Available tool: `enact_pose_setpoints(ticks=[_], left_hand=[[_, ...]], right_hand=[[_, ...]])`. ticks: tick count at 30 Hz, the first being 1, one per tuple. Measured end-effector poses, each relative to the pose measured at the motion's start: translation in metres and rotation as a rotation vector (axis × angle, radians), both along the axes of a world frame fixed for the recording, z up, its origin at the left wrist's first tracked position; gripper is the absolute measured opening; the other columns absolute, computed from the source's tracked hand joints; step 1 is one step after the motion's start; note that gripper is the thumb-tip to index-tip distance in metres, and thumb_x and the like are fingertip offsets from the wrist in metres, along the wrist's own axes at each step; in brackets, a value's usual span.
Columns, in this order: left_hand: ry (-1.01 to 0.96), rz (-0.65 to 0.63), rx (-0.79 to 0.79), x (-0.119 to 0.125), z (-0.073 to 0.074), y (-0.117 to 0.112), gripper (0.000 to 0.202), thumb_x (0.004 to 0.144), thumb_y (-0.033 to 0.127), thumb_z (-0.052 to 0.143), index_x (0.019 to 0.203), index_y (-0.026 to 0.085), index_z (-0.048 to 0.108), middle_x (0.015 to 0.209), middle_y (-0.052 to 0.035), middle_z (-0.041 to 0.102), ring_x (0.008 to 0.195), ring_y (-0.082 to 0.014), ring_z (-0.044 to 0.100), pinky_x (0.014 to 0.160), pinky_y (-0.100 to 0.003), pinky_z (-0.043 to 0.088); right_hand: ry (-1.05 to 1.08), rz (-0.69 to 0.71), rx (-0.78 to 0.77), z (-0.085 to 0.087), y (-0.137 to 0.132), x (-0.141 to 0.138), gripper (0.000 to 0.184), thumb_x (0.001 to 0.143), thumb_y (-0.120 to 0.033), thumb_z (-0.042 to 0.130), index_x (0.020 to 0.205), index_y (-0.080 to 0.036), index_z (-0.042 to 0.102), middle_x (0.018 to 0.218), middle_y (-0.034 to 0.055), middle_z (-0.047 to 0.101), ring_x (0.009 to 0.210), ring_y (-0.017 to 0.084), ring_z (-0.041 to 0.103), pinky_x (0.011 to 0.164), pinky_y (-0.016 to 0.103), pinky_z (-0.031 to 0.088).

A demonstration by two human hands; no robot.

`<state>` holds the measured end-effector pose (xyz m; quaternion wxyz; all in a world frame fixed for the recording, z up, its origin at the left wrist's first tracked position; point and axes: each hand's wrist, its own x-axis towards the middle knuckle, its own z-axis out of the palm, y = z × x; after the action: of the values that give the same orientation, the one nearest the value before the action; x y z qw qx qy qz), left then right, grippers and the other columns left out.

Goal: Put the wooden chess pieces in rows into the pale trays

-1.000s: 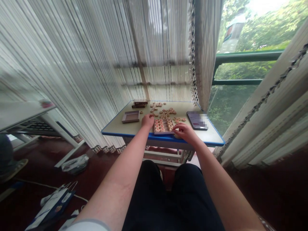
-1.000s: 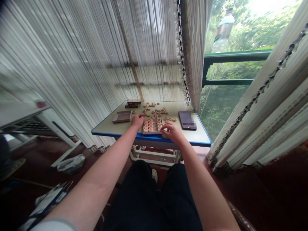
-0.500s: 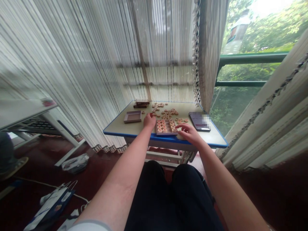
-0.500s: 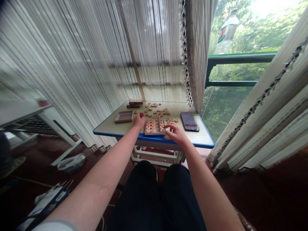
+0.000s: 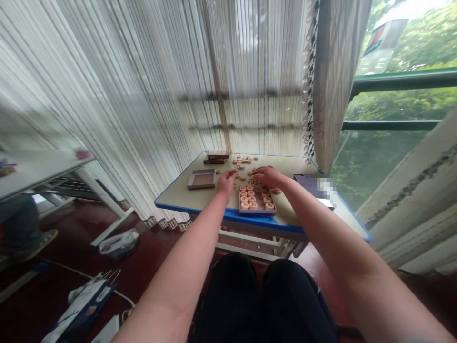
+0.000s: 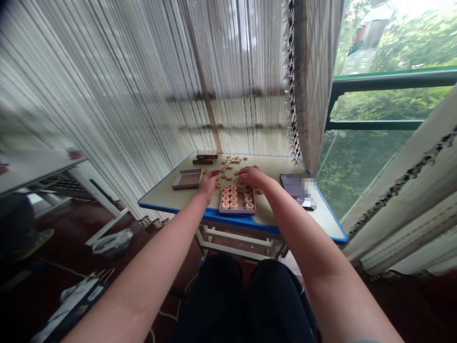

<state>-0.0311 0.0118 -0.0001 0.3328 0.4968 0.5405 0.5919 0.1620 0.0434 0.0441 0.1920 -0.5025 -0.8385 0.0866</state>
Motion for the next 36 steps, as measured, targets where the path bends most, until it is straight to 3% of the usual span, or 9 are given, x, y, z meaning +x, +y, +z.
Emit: enact_pose_setpoints(ticks=[4, 8, 11, 14, 18, 22, 24, 33, 36], left_hand=[[0.212, -0.008, -0.045, -0.003, -0.005, 0.009, 0.027, 0.074, 0.018, 0.056, 0.097, 0.021, 0.070, 0.090, -0.0035, 0.070, 0.076, -0.0147, 0.063, 0.070, -0.026, 0.051], [0.340, -0.025, -0.131, -0.007, -0.005, 0.024, 0.028, 0.073, 0.017, 0.056, 0.096, 0.024, 0.071, 0.091, -0.0013, 0.071, 0.074, -0.0146, 0.063, 0.070, -0.027, 0.051], [0.399, -0.025, -0.184, -0.009, 0.005, 0.037, 0.026, 0.075, 0.022, 0.056, 0.096, 0.023, 0.071, 0.088, -0.0020, 0.071, 0.073, -0.0150, 0.063, 0.068, -0.027, 0.051], [0.468, 0.039, -0.086, -0.007, 0.023, 0.053, 0.034, 0.073, 0.026, 0.060, 0.105, 0.020, 0.068, 0.102, -0.0053, 0.067, 0.083, -0.0163, 0.062, 0.076, -0.028, 0.050], [0.690, -0.065, 0.133, -0.006, 0.039, 0.073, 0.044, 0.073, 0.021, 0.061, 0.116, 0.018, 0.063, 0.108, -0.0081, 0.062, 0.093, -0.0179, 0.059, 0.089, -0.030, 0.046], [0.802, -0.022, 0.302, -0.010, 0.034, 0.079, 0.039, 0.078, 0.021, 0.053, 0.117, 0.017, 0.062, 0.106, -0.0080, 0.058, 0.082, -0.0144, 0.057, 0.088, -0.030, 0.046], [0.877, -0.072, 0.336, -0.012, 0.028, 0.077, 0.040, 0.078, 0.023, 0.055, 0.117, 0.017, 0.061, 0.104, -0.0081, 0.057, 0.083, -0.0152, 0.057, 0.089, -0.030, 0.046], [0.887, 0.027, 0.336, -0.014, 0.021, 0.077, 0.031, 0.079, 0.018, 0.050, 0.104, 0.016, 0.067, 0.100, -0.0081, 0.058, 0.085, -0.0163, 0.057, 0.085, -0.029, 0.047], [0.877, 0.027, 0.358, -0.015, 0.020, 0.078, 0.033, 0.080, 0.015, 0.046, 0.104, 0.018, 0.069, 0.099, -0.0070, 0.058, 0.087, -0.0155, 0.057, 0.084, -0.026, 0.046]], right_hand=[[-0.165, 0.096, 0.041, -0.008, 0.007, 0.005, 0.032, 0.087, -0.033, 0.046, 0.102, -0.022, 0.071, 0.118, 0.0068, 0.064, 0.115, 0.024, 0.052, 0.104, 0.036, 0.031], [-0.146, 0.001, 0.117, -0.011, 0.002, 0.010, 0.027, 0.082, -0.027, 0.050, 0.095, -0.020, 0.073, 0.107, 0.0103, 0.066, 0.104, 0.024, 0.056, 0.094, 0.034, 0.038], [-0.099, -0.083, 0.056, -0.012, 0.002, 0.013, 0.022, 0.078, -0.029, 0.055, 0.088, -0.021, 0.073, 0.096, 0.0090, 0.068, 0.089, 0.023, 0.060, 0.078, 0.031, 0.045], [-0.080, -0.163, 0.043, -0.013, 0.001, 0.013, 0.022, 0.076, -0.034, 0.057, 0.088, -0.024, 0.072, 0.096, 0.0077, 0.067, 0.083, 0.022, 0.059, 0.066, 0.029, 0.044], [-0.093, -0.238, 0.069, -0.011, -0.003, 0.013, 0.025, 0.078, -0.039, 0.054, 0.090, -0.025, 0.071, 0.097, 0.0082, 0.067, 0.083, 0.022, 0.058, 0.062, 0.028, 0.042], [-0.103, -0.286, 0.034, -0.010, -0.001, 0.015, 0.025, 0.077, -0.041, 0.055, 0.088, -0.026, 0.071, 0.096, 0.0076, 0.068, 0.084, 0.023, 0.058, 0.060, 0.029, 0.041], [-0.104, -0.284, 0.050, -0.010, 0.001, 0.016, 0.023, 0.075, -0.039, 0.057, 0.086, -0.025, 0.072, 0.096, 0.0080, 0.067, 0.085, 0.024, 0.058, 0.062, 0.029, 0.042], [-0.058, -0.294, -0.006, -0.013, 0.007, 0.023, 0.025, 0.068, -0.043, 0.065, 0.081, -0.023, 0.073, 0.084, 0.0075, 0.069, 0.069, 0.020, 0.060, 0.056, 0.028, 0.041], [-0.041, -0.253, -0.025, -0.016, 0.010, 0.025, 0.021, 0.069, -0.036, 0.064, 0.083, -0.025, 0.074, 0.087, 0.0054, 0.070, 0.066, 0.018, 0.060, 0.055, 0.028, 0.041]])
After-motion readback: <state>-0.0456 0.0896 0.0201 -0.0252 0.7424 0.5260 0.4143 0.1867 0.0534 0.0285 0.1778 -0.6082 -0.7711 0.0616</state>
